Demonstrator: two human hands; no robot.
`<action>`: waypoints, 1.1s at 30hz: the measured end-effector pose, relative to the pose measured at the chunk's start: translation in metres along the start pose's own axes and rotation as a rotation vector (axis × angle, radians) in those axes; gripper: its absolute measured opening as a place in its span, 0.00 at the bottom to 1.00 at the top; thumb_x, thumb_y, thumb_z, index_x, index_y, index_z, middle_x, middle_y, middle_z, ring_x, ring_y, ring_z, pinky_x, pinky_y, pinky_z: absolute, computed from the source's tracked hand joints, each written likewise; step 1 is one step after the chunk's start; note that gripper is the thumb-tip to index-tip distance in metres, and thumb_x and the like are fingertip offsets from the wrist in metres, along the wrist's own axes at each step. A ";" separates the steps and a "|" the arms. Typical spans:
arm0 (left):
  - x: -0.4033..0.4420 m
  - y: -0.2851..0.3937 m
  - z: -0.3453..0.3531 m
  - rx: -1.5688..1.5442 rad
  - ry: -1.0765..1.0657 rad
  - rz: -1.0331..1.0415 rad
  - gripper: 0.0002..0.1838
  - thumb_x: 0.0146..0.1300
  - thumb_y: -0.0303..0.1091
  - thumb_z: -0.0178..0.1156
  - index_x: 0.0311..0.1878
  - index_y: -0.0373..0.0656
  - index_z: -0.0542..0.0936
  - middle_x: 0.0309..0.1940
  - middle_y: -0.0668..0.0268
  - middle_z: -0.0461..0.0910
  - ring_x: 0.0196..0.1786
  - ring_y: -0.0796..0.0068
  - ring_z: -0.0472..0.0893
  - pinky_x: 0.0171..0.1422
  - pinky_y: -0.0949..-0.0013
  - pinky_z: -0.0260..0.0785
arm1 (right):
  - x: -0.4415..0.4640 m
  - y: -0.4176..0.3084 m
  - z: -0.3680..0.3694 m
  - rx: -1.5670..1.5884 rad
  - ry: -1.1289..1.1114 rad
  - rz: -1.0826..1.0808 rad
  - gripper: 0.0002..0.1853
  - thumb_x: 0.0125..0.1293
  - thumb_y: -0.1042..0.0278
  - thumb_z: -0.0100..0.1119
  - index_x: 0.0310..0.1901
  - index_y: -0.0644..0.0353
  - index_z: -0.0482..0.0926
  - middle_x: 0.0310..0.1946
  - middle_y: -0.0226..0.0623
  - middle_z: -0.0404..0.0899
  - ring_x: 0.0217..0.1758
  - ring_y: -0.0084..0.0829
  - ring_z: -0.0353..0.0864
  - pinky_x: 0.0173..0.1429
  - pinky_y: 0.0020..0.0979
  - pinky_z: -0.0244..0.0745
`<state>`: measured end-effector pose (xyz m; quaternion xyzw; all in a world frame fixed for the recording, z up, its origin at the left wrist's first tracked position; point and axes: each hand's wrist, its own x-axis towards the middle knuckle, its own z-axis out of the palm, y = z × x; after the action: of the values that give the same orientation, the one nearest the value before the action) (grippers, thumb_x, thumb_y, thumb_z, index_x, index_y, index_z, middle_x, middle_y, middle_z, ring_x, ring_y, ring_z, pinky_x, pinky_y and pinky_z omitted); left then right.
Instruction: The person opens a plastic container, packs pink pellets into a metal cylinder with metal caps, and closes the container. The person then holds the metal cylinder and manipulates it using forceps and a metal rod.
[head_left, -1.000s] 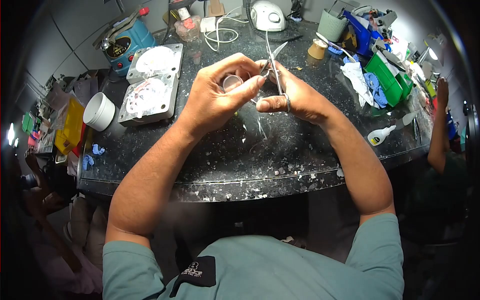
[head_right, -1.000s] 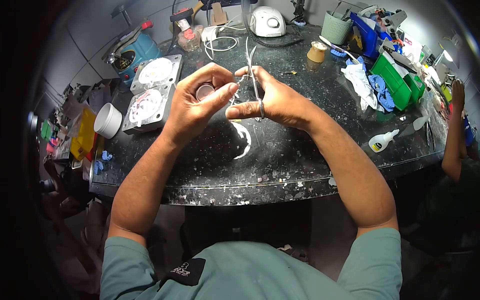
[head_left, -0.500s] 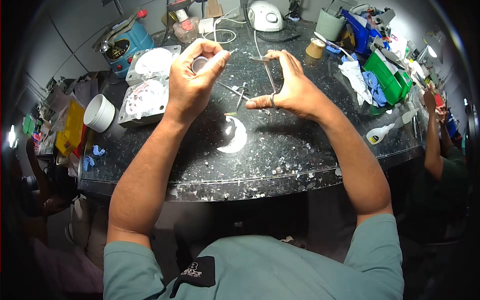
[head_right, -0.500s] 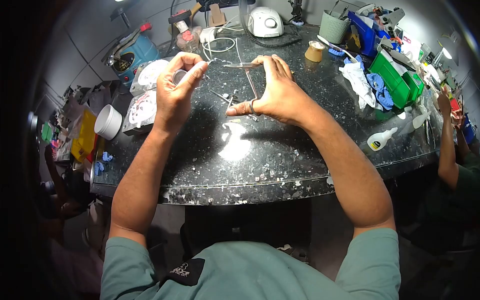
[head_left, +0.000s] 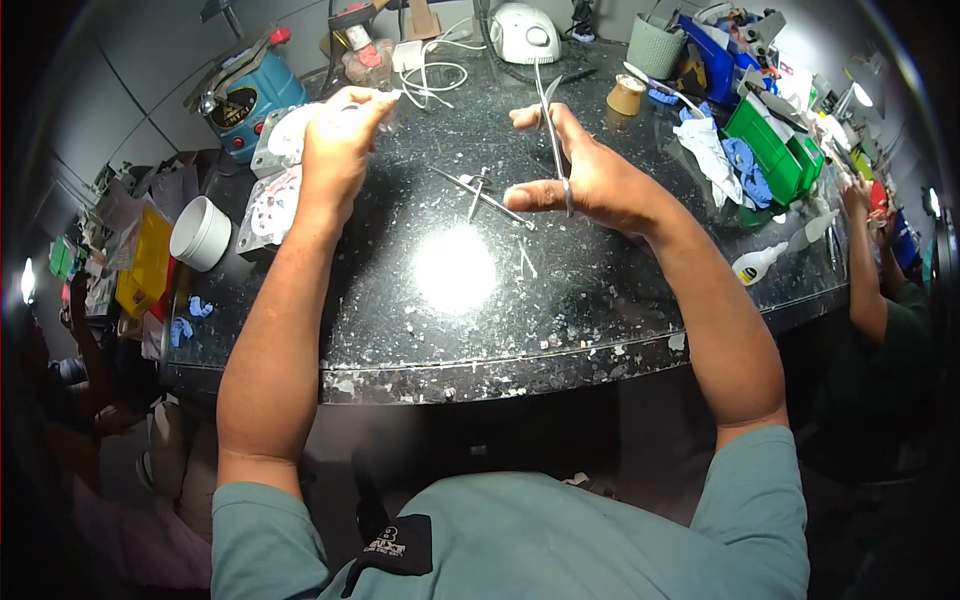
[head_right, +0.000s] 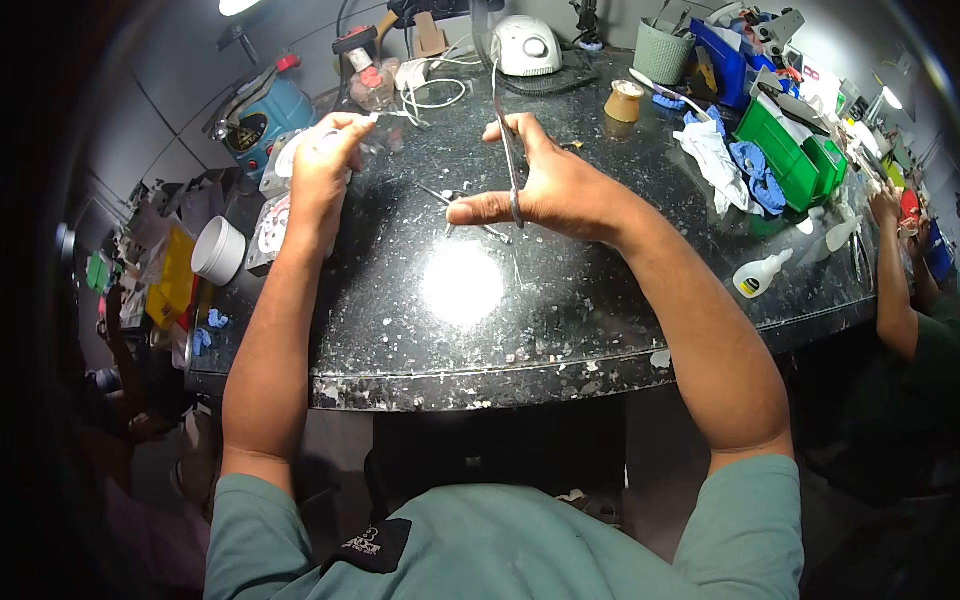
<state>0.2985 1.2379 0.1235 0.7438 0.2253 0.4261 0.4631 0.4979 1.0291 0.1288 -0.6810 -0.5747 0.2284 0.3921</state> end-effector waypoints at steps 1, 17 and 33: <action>-0.003 0.000 0.007 0.035 0.002 0.006 0.13 0.67 0.41 0.67 0.44 0.41 0.82 0.24 0.78 0.71 0.27 0.88 0.68 0.35 0.78 0.61 | 0.000 0.000 0.001 -0.030 0.009 -0.010 0.68 0.34 0.20 0.77 0.70 0.60 0.61 0.69 0.70 0.64 0.77 0.62 0.61 0.78 0.54 0.58; -0.010 -0.006 0.015 -0.634 -0.289 -0.011 0.13 0.71 0.35 0.44 0.30 0.44 0.72 0.33 0.68 0.73 0.38 0.74 0.70 0.48 0.71 0.64 | -0.001 -0.001 0.008 -0.080 0.098 0.003 0.49 0.51 0.32 0.76 0.67 0.50 0.65 0.68 0.55 0.68 0.75 0.52 0.64 0.77 0.49 0.57; -0.021 0.010 0.022 -0.700 -0.382 -0.184 0.16 0.69 0.41 0.44 0.54 0.43 0.71 0.40 0.65 0.77 0.43 0.76 0.77 0.45 0.67 0.68 | 0.002 0.000 0.012 0.120 -0.023 -0.001 0.36 0.48 0.34 0.80 0.45 0.58 0.80 0.27 0.22 0.72 0.31 0.17 0.69 0.38 0.22 0.66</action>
<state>0.3049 1.2069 0.1190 0.5839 0.0421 0.2879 0.7579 0.4891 1.0342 0.1223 -0.6533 -0.5646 0.2700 0.4261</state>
